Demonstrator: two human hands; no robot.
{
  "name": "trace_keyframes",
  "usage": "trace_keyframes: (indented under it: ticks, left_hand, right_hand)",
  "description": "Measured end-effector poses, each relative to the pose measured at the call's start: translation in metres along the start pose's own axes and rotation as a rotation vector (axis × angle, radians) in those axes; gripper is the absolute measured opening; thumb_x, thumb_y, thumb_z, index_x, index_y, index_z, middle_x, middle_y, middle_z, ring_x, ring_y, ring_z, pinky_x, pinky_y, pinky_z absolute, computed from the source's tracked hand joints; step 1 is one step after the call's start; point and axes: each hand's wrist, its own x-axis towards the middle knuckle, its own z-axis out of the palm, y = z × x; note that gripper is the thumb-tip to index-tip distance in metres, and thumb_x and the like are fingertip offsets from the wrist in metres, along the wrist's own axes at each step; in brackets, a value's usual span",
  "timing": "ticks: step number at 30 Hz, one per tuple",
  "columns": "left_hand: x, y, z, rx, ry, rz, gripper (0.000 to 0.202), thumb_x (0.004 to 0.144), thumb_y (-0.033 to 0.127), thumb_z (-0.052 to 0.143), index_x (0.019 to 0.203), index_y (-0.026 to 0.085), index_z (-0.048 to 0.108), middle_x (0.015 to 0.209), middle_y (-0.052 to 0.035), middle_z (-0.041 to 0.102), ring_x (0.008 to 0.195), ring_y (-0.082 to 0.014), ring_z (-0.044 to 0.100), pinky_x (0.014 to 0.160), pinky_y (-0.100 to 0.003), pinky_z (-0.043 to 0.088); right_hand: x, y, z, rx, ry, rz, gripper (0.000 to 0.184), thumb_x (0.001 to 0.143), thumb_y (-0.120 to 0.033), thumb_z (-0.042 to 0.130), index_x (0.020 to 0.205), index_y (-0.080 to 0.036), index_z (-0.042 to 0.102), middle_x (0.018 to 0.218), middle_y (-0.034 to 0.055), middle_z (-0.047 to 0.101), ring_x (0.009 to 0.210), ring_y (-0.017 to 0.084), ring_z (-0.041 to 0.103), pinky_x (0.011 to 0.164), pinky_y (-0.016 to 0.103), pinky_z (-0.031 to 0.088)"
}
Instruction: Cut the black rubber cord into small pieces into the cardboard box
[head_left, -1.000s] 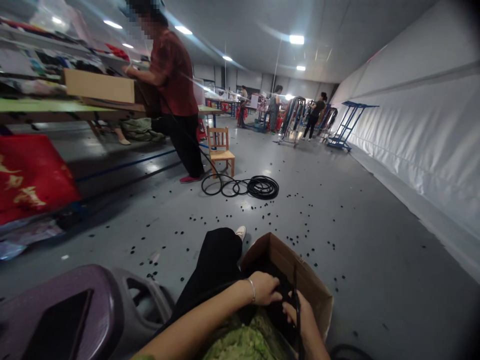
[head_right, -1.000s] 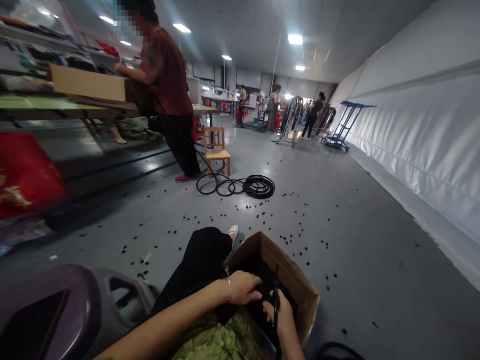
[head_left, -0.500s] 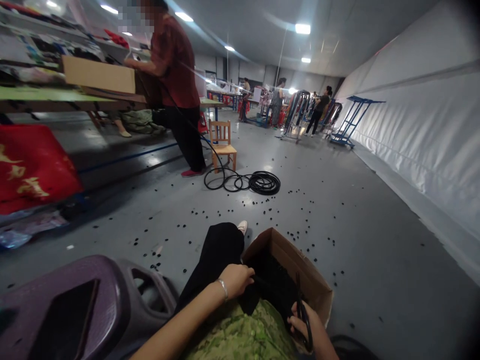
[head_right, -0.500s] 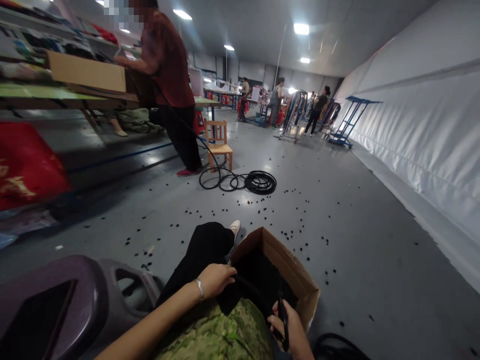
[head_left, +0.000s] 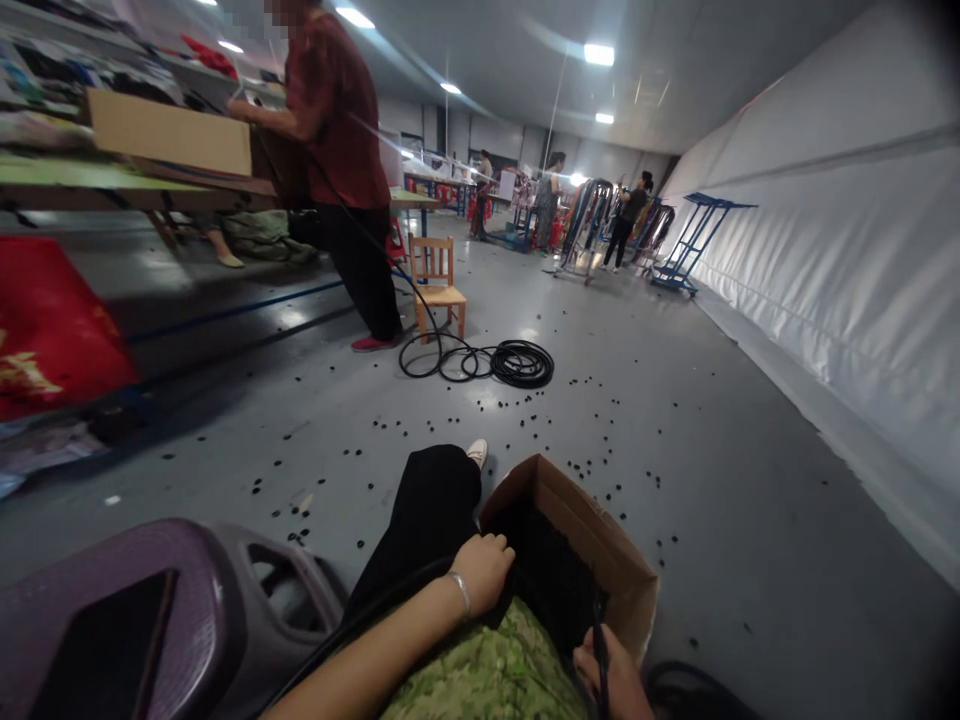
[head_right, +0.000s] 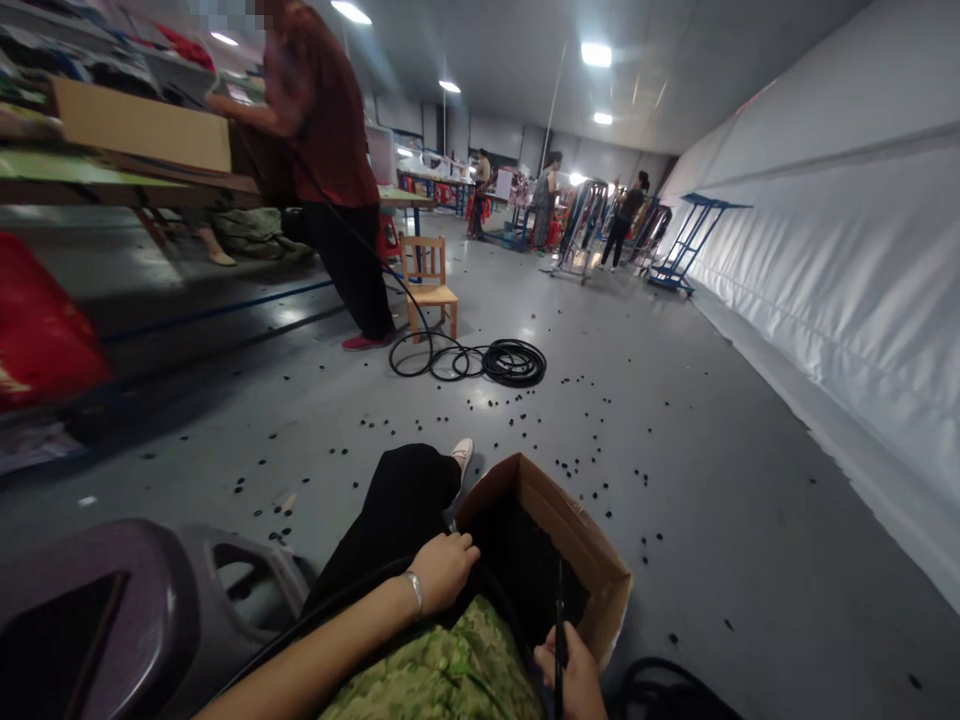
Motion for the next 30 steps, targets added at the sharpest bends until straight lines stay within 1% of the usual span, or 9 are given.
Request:
trace_keyframes:
  ticks: [2,5,10,14,18,21,24,27,30]
  left_hand:
    - [-0.003,-0.004,0.001,-0.045,0.028,-0.013,0.023,0.087,0.028,0.049,0.098,0.015,0.064,0.100,-0.0137,0.062,0.096,-0.0278,0.060,0.079,-0.040,0.048]
    - [-0.009,-0.007,-0.002,-0.082,0.050,-0.029,0.023,0.088,0.034,0.048,0.094,0.017,0.064,0.097,-0.0113,0.062,0.093,-0.0264,0.061,0.078,-0.038,0.048]
    - [-0.023,-0.010,-0.009,-0.074,0.097,-0.072,0.026,0.089,0.033,0.043,0.090,0.016,0.064,0.094,-0.0123,0.063,0.090,-0.0266,0.061,0.076,-0.038,0.047]
    - [-0.029,-0.014,-0.007,-0.079,0.126,-0.098,0.025,0.090,0.031,0.042,0.093,0.016,0.063,0.094,-0.0123,0.064,0.091,-0.0259,0.061,0.077,-0.037,0.047]
    - [-0.027,-0.014,-0.004,-0.092,0.111,-0.128,0.024,0.090,0.029,0.043,0.095,0.014,0.061,0.098,-0.0137,0.063,0.092,-0.0269,0.060,0.077,-0.039,0.046]
    - [-0.024,-0.008,-0.008,-0.110,0.043,-0.135,0.022,0.090,0.028,0.045,0.096,0.014,0.061,0.100,-0.0149,0.062,0.094,-0.0269,0.059,0.079,-0.039,0.044]
    - [-0.014,0.005,-0.017,-0.105,0.022,-0.117,0.022,0.088,0.028,0.049,0.103,0.014,0.058,0.103,-0.0158,0.060,0.099,-0.0273,0.058,0.086,-0.041,0.041]
    - [0.009,0.025,-0.021,-0.077,0.051,0.006,0.028,0.087,0.028,0.052,0.111,0.014,0.056,0.108,-0.0164,0.058,0.103,-0.0290,0.056,0.089,-0.044,0.040]
    - [0.037,0.046,-0.014,-0.059,0.016,0.133,0.028,0.088,0.026,0.050,0.111,0.013,0.057,0.108,-0.0159,0.059,0.103,-0.0293,0.057,0.085,-0.041,0.043]
  right_hand:
    - [0.002,0.006,0.007,-0.031,0.075,-0.004,0.042,0.053,-0.060,0.069,0.059,-0.022,0.051,0.053,-0.0027,0.052,0.053,0.016,0.049,0.057,0.030,0.041]
    - [0.003,0.010,0.015,0.001,0.130,-0.033,0.042,0.054,-0.061,0.068,0.063,-0.022,0.057,0.063,0.0004,0.059,0.066,0.021,0.057,0.066,0.032,0.045]
    - [-0.001,0.006,0.021,0.139,0.068,-0.076,0.041,0.066,-0.061,0.064,0.071,-0.021,0.059,0.071,0.0010,0.059,0.072,0.020,0.057,0.071,0.030,0.046]
    - [-0.001,0.007,0.018,0.135,0.040,-0.105,0.041,0.063,-0.057,0.069,0.078,-0.020,0.062,0.076,0.0016,0.060,0.077,0.020,0.057,0.074,0.030,0.046]
    - [0.001,-0.001,0.012,0.094,0.099,-0.105,0.041,0.053,-0.051,0.077,0.074,-0.019,0.061,0.071,0.0003,0.060,0.071,0.018,0.057,0.070,0.030,0.045]
    - [0.000,-0.020,0.007,0.239,0.196,-0.003,0.049,0.054,-0.057,0.074,0.080,-0.020,0.057,0.064,-0.0001,0.060,0.061,0.017,0.056,0.061,0.030,0.044]
    - [0.003,-0.043,0.002,0.313,0.196,-0.026,0.052,0.056,-0.058,0.074,0.085,-0.019,0.055,0.068,0.0018,0.064,0.060,0.016,0.058,0.060,0.029,0.044]
    - [0.015,-0.060,0.003,0.232,0.152,-0.070,0.049,0.056,-0.055,0.076,0.079,-0.019,0.053,0.063,-0.0001,0.061,0.057,0.015,0.057,0.059,0.028,0.042]
    - [0.029,-0.066,0.012,0.204,0.134,-0.078,0.049,0.054,-0.052,0.078,0.079,-0.019,0.053,0.065,-0.0027,0.059,0.054,0.012,0.054,0.056,0.026,0.041]
